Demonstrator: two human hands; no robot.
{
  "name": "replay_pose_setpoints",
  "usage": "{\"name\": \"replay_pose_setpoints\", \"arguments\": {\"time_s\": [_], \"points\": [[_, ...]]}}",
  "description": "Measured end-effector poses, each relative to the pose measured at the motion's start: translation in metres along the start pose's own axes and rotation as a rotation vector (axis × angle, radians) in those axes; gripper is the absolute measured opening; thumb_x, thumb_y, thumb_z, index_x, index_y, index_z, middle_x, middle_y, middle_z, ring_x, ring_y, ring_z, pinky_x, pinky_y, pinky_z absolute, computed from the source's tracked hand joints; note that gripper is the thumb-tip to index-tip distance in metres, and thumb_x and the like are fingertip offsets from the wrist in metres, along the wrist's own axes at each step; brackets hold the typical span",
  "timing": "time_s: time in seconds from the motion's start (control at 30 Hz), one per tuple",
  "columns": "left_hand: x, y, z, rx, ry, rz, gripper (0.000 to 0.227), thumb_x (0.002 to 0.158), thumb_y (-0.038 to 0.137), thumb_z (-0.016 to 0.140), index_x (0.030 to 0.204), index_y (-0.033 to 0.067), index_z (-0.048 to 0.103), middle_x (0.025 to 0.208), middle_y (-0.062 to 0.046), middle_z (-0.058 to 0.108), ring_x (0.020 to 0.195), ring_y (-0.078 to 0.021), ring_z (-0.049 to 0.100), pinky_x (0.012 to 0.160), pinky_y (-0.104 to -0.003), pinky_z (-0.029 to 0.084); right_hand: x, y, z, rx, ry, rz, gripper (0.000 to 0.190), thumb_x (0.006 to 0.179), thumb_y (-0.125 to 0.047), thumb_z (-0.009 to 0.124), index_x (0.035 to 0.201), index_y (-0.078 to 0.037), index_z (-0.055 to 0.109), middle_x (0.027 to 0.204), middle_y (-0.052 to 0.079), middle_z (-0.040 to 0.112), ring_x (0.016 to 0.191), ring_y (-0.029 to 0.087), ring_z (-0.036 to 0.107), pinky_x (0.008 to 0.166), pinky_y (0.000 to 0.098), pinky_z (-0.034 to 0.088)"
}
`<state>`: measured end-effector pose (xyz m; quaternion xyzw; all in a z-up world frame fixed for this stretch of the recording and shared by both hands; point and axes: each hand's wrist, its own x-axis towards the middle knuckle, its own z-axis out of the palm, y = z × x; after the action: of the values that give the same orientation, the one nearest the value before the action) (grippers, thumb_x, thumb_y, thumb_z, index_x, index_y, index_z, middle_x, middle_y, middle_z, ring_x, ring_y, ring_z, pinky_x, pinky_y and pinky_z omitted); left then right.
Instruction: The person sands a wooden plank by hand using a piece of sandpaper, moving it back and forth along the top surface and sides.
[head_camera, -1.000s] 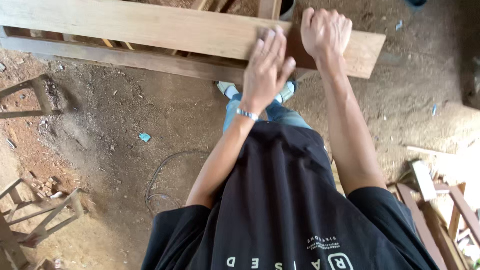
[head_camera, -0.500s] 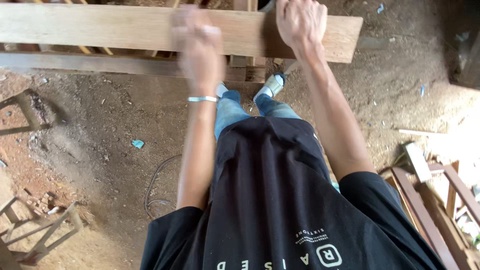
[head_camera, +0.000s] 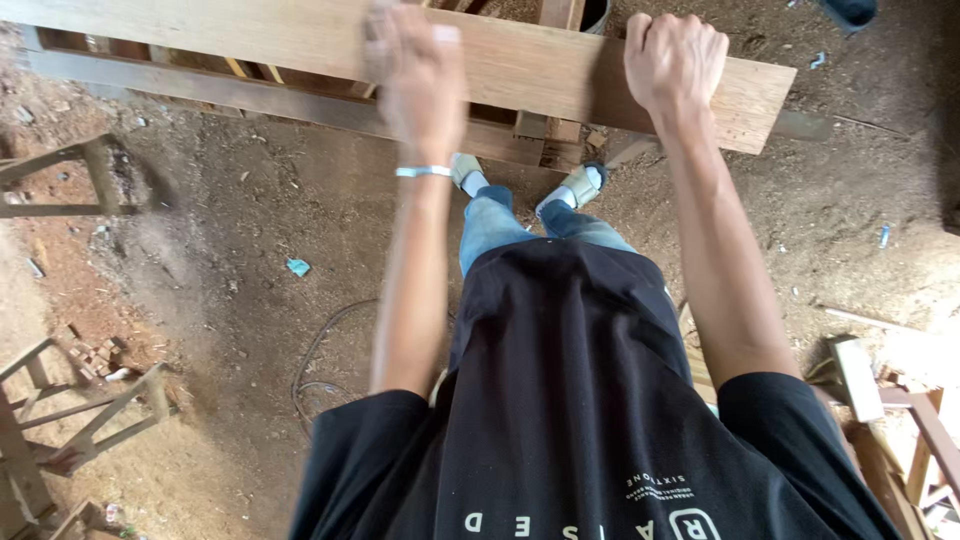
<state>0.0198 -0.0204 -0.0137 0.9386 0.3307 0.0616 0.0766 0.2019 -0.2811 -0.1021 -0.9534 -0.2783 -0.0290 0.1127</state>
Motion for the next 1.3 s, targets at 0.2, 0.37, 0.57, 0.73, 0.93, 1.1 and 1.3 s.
{"name": "replay_pose_setpoints", "arguments": {"time_s": [0.2, 0.37, 0.57, 0.73, 0.93, 1.1, 1.3], "points": [[-0.077, 0.046, 0.007, -0.226, -0.015, 0.505, 0.061, 0.114, 0.049, 0.047, 0.163, 0.0147, 0.033, 0.17, -0.004, 0.032, 0.159, -0.0238, 0.032, 0.133, -0.044, 0.036, -0.004, 0.001, -0.001, 0.086, -0.044, 0.025, 0.059, 0.112, -0.028, 0.045, 0.053, -0.025, 0.038, 0.044, -0.004, 0.034, 0.036, 0.009, 0.021, 0.037, 0.0344, 0.021], [-0.015, -0.043, -0.009, 0.043, -0.035, 0.167, 0.054, 0.119, 0.044, 0.035, 0.164, 0.015, 0.036, 0.171, -0.01, 0.032, 0.159, -0.0331, 0.026, 0.134, -0.041, 0.03, -0.003, 0.004, 0.007, -0.029, 0.085, -0.04, 0.059, 0.11, -0.031, 0.046, 0.053, -0.026, 0.036, 0.045, -0.008, 0.033, 0.039, 0.009, 0.018, 0.039, 0.0324, 0.021], [-0.034, 0.027, 0.028, -0.089, 0.073, 0.203, 0.069, 0.112, 0.055, 0.04, 0.163, 0.0126, 0.023, 0.17, -0.01, 0.023, 0.159, -0.0271, 0.019, 0.134, -0.039, 0.023, -0.001, 0.001, -0.008, 0.071, -0.019, -0.008, 0.057, 0.11, -0.024, 0.045, 0.054, -0.021, 0.037, 0.044, -0.004, 0.033, 0.037, 0.011, 0.021, 0.038, 0.0348, 0.02], [-0.073, 0.042, -0.002, -0.156, -0.032, 0.486, 0.06, 0.112, 0.05, 0.042, 0.158, 0.0115, 0.035, 0.166, -0.006, 0.038, 0.158, -0.0203, 0.03, 0.133, -0.039, 0.028, -0.003, -0.002, -0.015, 0.088, 0.005, -0.026, 0.057, 0.108, -0.023, 0.044, 0.052, -0.019, 0.037, 0.044, -0.001, 0.034, 0.037, 0.012, 0.025, 0.039, 0.0339, 0.023], [0.02, -0.027, -0.027, -0.073, -0.007, 0.093, 0.062, 0.118, 0.045, 0.033, 0.159, -0.0016, 0.032, 0.165, -0.021, 0.034, 0.154, -0.0349, 0.032, 0.129, -0.044, 0.027, -0.005, 0.001, -0.009, 0.114, -0.059, 0.005, 0.058, 0.111, -0.026, 0.045, 0.054, -0.021, 0.038, 0.045, -0.004, 0.033, 0.037, 0.011, 0.02, 0.038, 0.0344, 0.02], [-0.021, 0.048, -0.002, -0.562, -0.312, -0.062, 0.073, 0.105, 0.056, 0.027, 0.162, 0.0102, 0.032, 0.154, -0.014, 0.046, 0.146, -0.0225, 0.045, 0.125, -0.038, 0.044, -0.001, 0.0, -0.007, 0.106, -0.074, 0.026, 0.057, 0.109, -0.026, 0.045, 0.053, -0.021, 0.037, 0.044, -0.004, 0.031, 0.038, 0.01, 0.019, 0.038, 0.0344, 0.018], [-0.068, 0.029, 0.016, 0.022, -0.111, 0.523, 0.065, 0.112, 0.051, 0.028, 0.163, 0.0101, 0.026, 0.171, -0.008, 0.023, 0.159, -0.0209, 0.021, 0.134, -0.046, 0.018, -0.003, -0.003, -0.013, 0.121, -0.056, 0.015, 0.057, 0.109, -0.025, 0.045, 0.052, -0.02, 0.036, 0.044, -0.003, 0.031, 0.037, 0.011, 0.019, 0.039, 0.0355, 0.02]]}}
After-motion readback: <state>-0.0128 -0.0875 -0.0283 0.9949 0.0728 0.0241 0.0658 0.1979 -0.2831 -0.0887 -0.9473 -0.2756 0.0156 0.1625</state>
